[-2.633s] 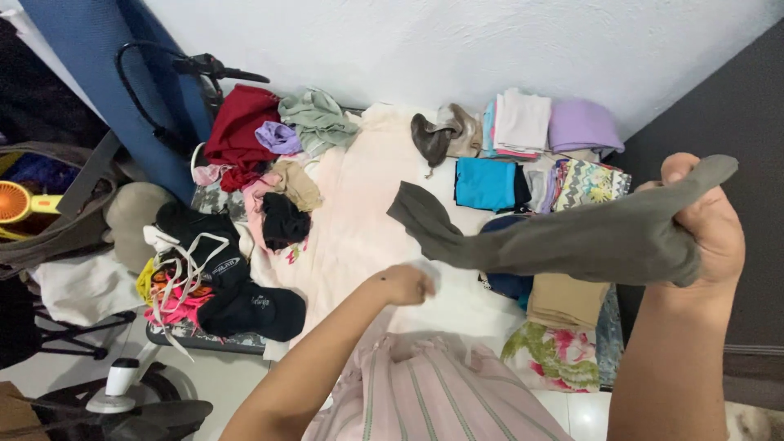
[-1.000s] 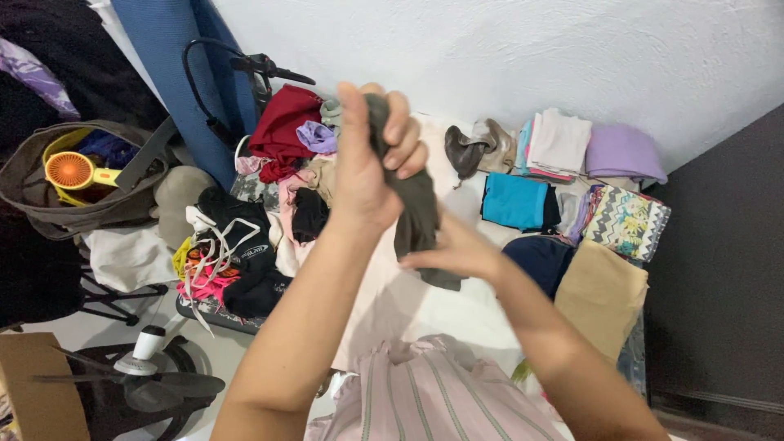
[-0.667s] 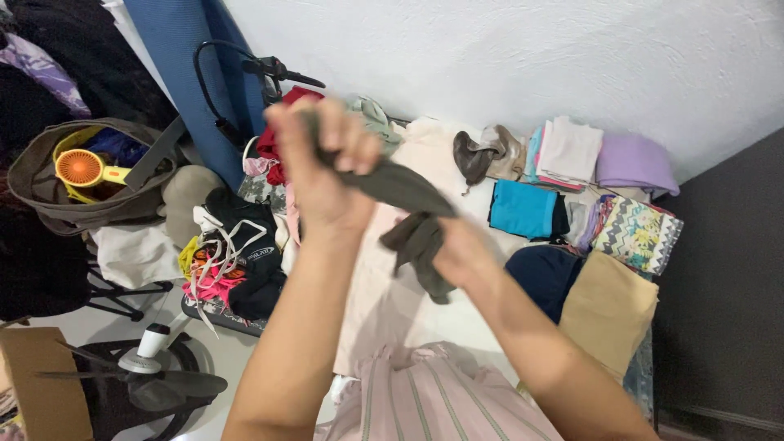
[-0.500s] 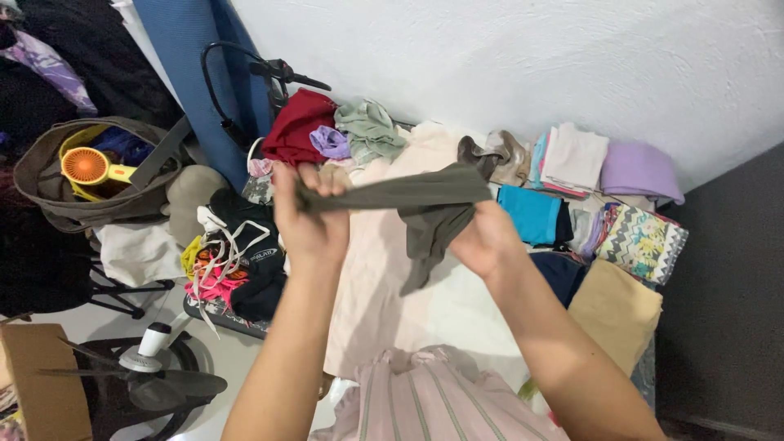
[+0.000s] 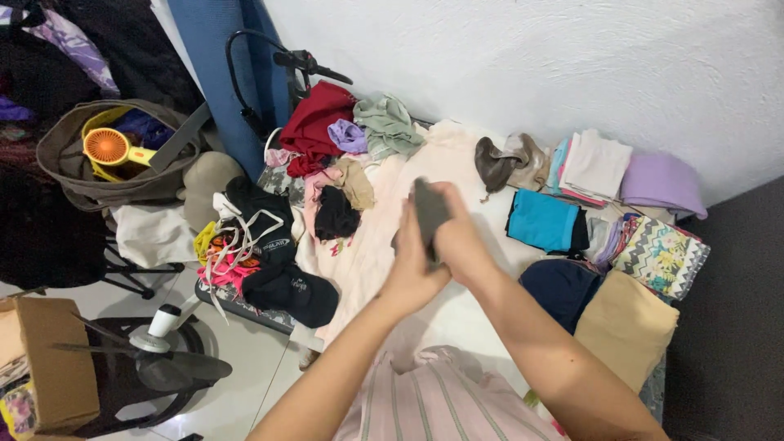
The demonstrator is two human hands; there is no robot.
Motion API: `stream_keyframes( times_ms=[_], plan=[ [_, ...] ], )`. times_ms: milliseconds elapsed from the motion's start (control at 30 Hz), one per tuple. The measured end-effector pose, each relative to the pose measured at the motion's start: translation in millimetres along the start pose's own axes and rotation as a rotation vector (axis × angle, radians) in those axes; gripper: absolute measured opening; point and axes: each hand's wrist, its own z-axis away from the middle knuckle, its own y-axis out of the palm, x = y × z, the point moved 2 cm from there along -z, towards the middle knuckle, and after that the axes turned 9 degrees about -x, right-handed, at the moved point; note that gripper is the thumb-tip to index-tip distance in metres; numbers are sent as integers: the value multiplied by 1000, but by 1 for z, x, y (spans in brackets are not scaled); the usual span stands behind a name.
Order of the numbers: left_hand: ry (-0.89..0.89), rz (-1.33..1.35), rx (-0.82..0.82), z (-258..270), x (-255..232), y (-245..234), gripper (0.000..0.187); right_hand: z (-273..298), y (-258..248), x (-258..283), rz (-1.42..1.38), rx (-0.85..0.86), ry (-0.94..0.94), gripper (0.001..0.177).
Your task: Folding various pieces of laundry, specifically underwear, and placing them into a pile.
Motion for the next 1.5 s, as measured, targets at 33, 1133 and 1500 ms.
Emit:
stream_keyframes(
  times_ms=[33, 1133, 1500],
  plan=[
    [-1, 0, 0, 0, 9, 6, 101, 3, 1, 2, 1, 0, 1, 43],
    [-360, 396, 176, 55, -32, 15, 43, 21, -11, -63, -700, 419, 518, 67],
    [-104, -150, -259, 8, -40, -65, 47, 2, -6, -121, -984, 635, 481, 63]
  ],
)
